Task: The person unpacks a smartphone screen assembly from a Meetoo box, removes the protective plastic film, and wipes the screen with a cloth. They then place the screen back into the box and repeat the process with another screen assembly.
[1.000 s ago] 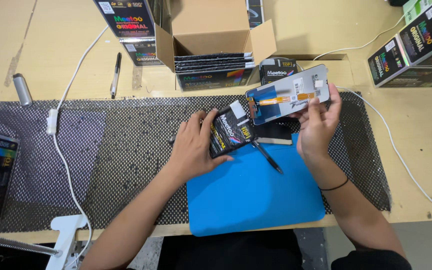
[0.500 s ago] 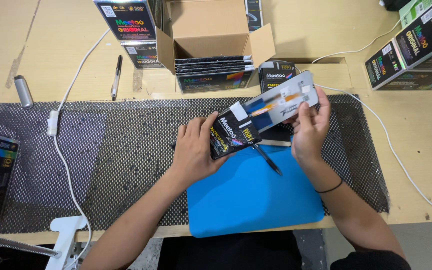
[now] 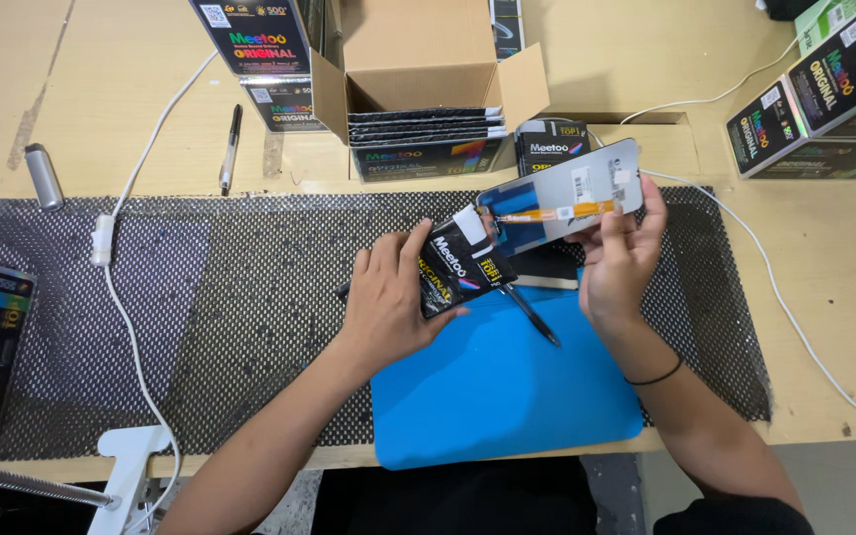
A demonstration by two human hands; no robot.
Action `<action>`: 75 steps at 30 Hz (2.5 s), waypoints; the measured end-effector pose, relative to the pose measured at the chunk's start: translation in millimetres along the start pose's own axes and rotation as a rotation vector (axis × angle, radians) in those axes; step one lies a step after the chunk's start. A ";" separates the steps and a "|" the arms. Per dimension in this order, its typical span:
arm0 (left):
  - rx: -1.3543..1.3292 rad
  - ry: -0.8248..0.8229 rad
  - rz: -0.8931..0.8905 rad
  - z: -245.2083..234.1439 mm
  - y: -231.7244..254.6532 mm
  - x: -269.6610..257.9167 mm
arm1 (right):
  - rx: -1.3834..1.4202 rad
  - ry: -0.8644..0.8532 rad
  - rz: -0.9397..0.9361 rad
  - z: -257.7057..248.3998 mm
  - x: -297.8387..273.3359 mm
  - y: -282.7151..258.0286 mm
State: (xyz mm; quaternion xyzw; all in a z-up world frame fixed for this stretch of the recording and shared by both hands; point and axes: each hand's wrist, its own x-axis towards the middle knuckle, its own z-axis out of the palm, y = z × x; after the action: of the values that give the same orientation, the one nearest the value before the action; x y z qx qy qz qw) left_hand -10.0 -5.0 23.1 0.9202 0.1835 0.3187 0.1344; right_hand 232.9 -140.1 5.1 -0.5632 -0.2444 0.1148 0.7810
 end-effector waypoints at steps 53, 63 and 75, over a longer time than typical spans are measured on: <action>0.133 -0.043 -0.099 45.2 -94.4 157.9 | -0.800 -0.229 -0.241 -14.8 45.5 2.8; 0.206 -0.350 0.045 28.1 -40.9 -5.6 | -1.271 -0.231 -0.093 -43.8 65.9 29.1; -0.619 0.064 0.110 -0.8 1.3 2.2 | -0.790 -0.107 -1.057 -26.0 -34.4 75.9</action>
State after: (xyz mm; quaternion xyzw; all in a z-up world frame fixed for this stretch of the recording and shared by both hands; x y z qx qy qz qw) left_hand -8.6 -5.1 25.4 0.8336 0.0320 0.3948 0.3850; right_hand 224.1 -151.3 -81.0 -0.6051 -0.5499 -0.3543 0.4537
